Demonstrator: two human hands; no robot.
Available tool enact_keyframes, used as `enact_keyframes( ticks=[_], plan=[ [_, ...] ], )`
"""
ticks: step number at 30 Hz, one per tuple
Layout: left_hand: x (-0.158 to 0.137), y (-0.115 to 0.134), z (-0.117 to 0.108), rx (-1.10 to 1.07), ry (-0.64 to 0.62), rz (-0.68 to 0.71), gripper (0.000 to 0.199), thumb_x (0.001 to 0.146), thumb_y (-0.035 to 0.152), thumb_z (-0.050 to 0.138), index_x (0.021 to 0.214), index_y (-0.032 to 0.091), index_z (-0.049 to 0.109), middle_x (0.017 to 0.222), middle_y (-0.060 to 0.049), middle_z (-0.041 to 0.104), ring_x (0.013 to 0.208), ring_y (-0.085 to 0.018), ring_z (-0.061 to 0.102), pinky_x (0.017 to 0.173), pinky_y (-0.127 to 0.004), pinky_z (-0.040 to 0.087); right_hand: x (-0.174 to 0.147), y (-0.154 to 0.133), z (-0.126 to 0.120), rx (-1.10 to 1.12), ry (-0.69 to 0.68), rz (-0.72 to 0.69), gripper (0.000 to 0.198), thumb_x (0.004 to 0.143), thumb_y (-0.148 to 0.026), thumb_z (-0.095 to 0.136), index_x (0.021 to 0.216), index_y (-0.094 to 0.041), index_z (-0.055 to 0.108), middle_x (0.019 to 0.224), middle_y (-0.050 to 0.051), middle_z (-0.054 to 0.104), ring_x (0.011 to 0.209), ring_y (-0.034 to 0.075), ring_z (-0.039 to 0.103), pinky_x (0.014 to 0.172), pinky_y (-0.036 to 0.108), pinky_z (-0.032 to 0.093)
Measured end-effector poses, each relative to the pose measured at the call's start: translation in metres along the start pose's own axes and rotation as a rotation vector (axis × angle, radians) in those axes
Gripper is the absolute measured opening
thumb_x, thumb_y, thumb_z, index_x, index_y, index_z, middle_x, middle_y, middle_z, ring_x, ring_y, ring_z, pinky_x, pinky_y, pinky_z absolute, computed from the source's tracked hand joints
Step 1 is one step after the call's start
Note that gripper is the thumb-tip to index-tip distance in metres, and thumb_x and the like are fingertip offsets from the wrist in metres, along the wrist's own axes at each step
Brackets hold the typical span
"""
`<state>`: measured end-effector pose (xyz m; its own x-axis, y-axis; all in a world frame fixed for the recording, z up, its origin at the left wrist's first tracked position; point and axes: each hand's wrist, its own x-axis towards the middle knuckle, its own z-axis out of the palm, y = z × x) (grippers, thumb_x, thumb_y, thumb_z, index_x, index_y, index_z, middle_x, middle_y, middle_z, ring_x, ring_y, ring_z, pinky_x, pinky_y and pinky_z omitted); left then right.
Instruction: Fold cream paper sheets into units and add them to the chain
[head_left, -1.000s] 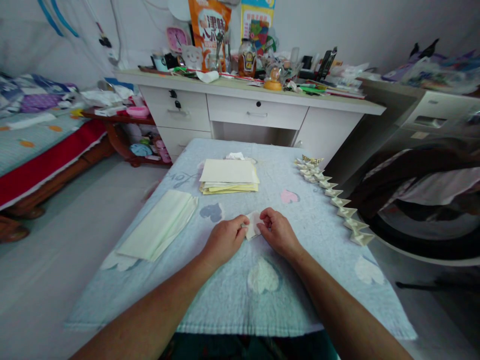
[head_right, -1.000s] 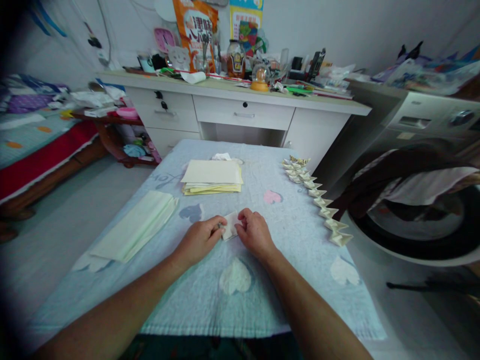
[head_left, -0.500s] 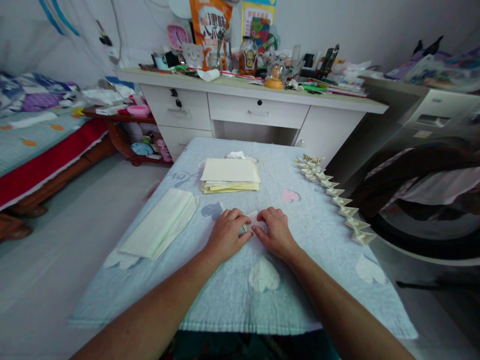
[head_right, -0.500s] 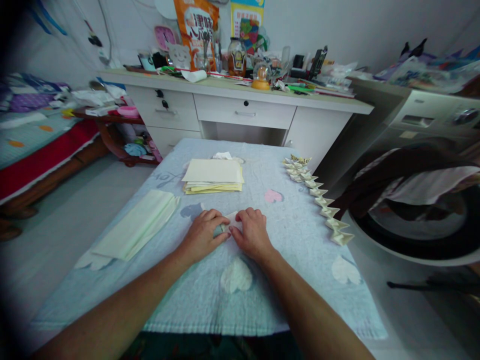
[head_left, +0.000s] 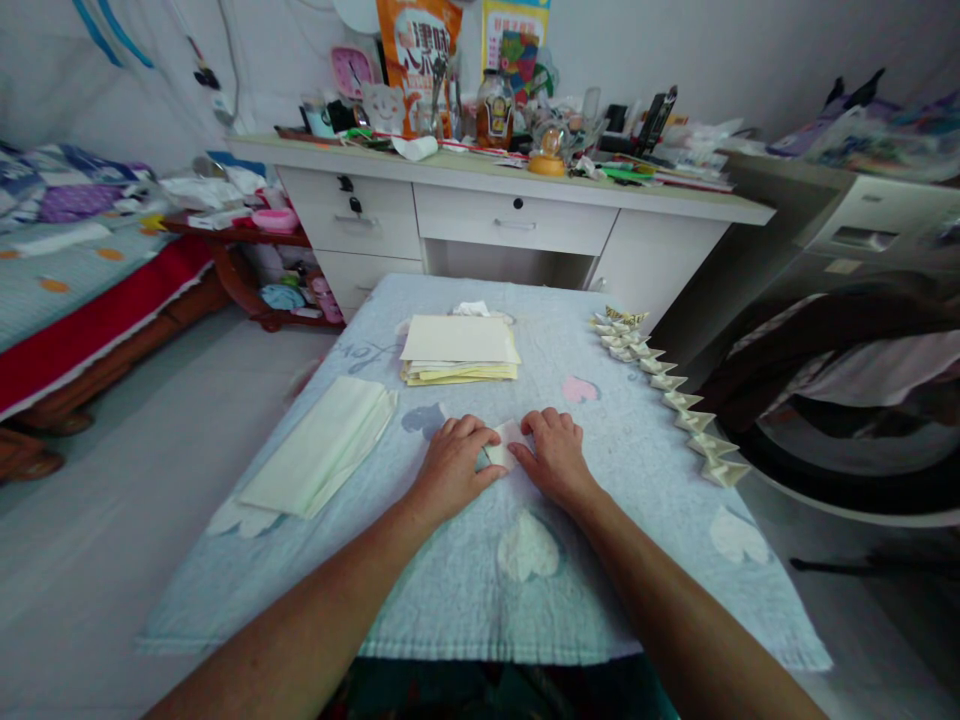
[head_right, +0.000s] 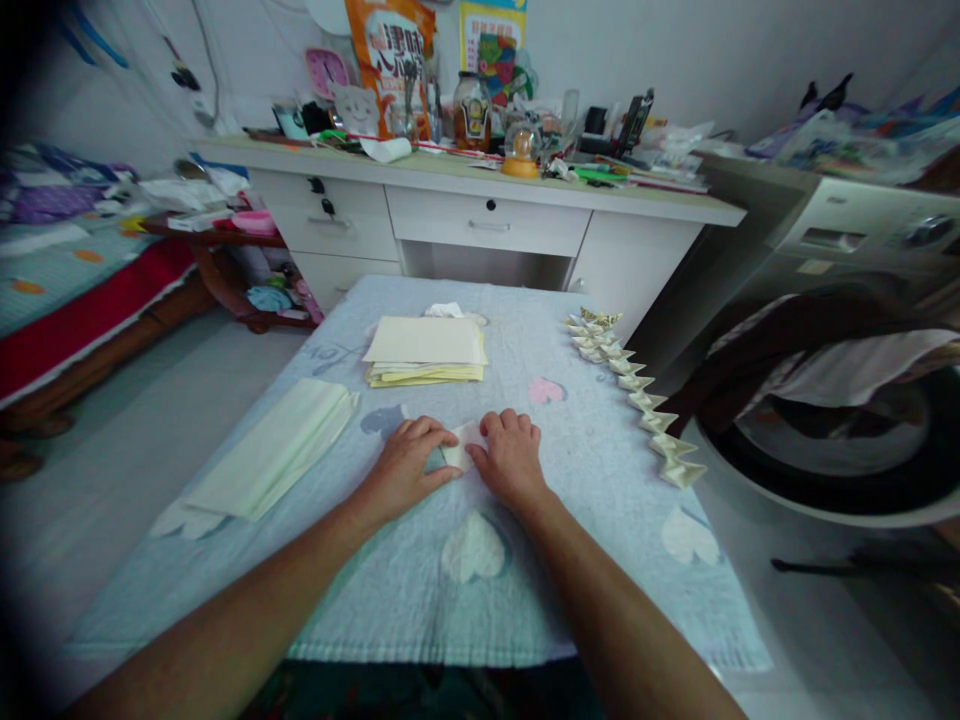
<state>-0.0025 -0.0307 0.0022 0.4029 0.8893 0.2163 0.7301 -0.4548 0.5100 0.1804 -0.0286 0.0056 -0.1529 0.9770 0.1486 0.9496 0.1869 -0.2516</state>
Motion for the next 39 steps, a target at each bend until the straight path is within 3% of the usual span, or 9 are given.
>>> enact_keyframes(
  ticks=[5, 9, 19, 24, 28, 32, 39],
  plan=[
    [0.001, 0.000, -0.001, -0.001, -0.004, 0.008, 0.020, 0.082, 0.028, 0.064, 0.101, 0.023, 0.065, 0.101, -0.004, 0.058, 0.097, -0.021, 0.051, 0.088, -0.036, 0.040, -0.008, 0.000, -0.003, -0.016, -0.002, -0.060, 0.041, 0.083, -0.055, 0.056, 0.102, -0.019, 0.055, 0.103, 0.010, 0.054, 0.094, 0.027, 0.045, 0.079, 0.038, 0.032],
    [0.001, 0.002, -0.003, 0.011, -0.010, 0.007, 0.022, 0.080, 0.025, 0.065, 0.102, 0.023, 0.066, 0.103, -0.004, 0.058, 0.099, -0.022, 0.050, 0.089, -0.038, 0.040, -0.010, 0.002, -0.005, -0.028, -0.012, -0.052, 0.046, 0.081, -0.057, 0.056, 0.106, -0.018, 0.053, 0.106, 0.011, 0.053, 0.096, 0.028, 0.045, 0.082, 0.040, 0.032],
    [0.001, -0.001, -0.002, -0.013, -0.003, 0.044, 0.023, 0.078, 0.023, 0.067, 0.101, 0.023, 0.067, 0.110, -0.005, 0.061, 0.106, -0.022, 0.052, 0.094, -0.038, 0.041, -0.007, 0.017, -0.014, 0.024, -0.037, 0.059, 0.043, 0.080, -0.041, 0.061, 0.116, -0.021, 0.050, 0.113, 0.010, 0.052, 0.104, 0.029, 0.044, 0.089, 0.043, 0.030],
    [0.001, -0.001, -0.003, -0.043, 0.003, 0.080, 0.021, 0.079, 0.020, 0.065, 0.101, 0.020, 0.066, 0.108, -0.005, 0.062, 0.104, -0.021, 0.052, 0.094, -0.036, 0.042, -0.005, 0.021, -0.015, 0.049, -0.022, 0.063, 0.034, 0.080, -0.034, 0.060, 0.111, -0.020, 0.053, 0.112, 0.010, 0.053, 0.102, 0.028, 0.044, 0.089, 0.042, 0.031],
    [0.001, 0.002, -0.005, -0.039, -0.004, 0.077, 0.024, 0.080, 0.022, 0.064, 0.104, 0.021, 0.066, 0.107, -0.006, 0.061, 0.102, -0.022, 0.053, 0.093, -0.038, 0.043, -0.004, 0.019, -0.017, 0.126, 0.005, -0.063, 0.023, 0.082, -0.025, 0.057, 0.104, -0.019, 0.058, 0.115, 0.010, 0.054, 0.105, 0.026, 0.043, 0.091, 0.040, 0.031],
    [0.000, 0.004, -0.005, 0.000, -0.023, 0.086, 0.030, 0.082, 0.023, 0.063, 0.112, 0.023, 0.063, 0.109, -0.005, 0.061, 0.103, -0.023, 0.052, 0.093, -0.038, 0.042, -0.006, 0.012, -0.016, 0.180, -0.033, -0.243, 0.029, 0.089, -0.022, 0.050, 0.117, -0.024, 0.060, 0.121, 0.007, 0.058, 0.112, 0.024, 0.042, 0.096, 0.041, 0.029],
    [-0.003, 0.003, 0.001, 0.097, -0.028, 0.080, 0.043, 0.083, 0.025, 0.063, 0.125, 0.023, 0.055, 0.116, -0.006, 0.058, 0.107, -0.023, 0.048, 0.096, -0.040, 0.041, -0.011, 0.008, -0.016, 0.055, -0.093, -0.296, 0.037, 0.093, -0.027, 0.048, 0.129, -0.027, 0.056, 0.131, 0.005, 0.058, 0.116, 0.026, 0.041, 0.101, 0.046, 0.024]
  ],
)
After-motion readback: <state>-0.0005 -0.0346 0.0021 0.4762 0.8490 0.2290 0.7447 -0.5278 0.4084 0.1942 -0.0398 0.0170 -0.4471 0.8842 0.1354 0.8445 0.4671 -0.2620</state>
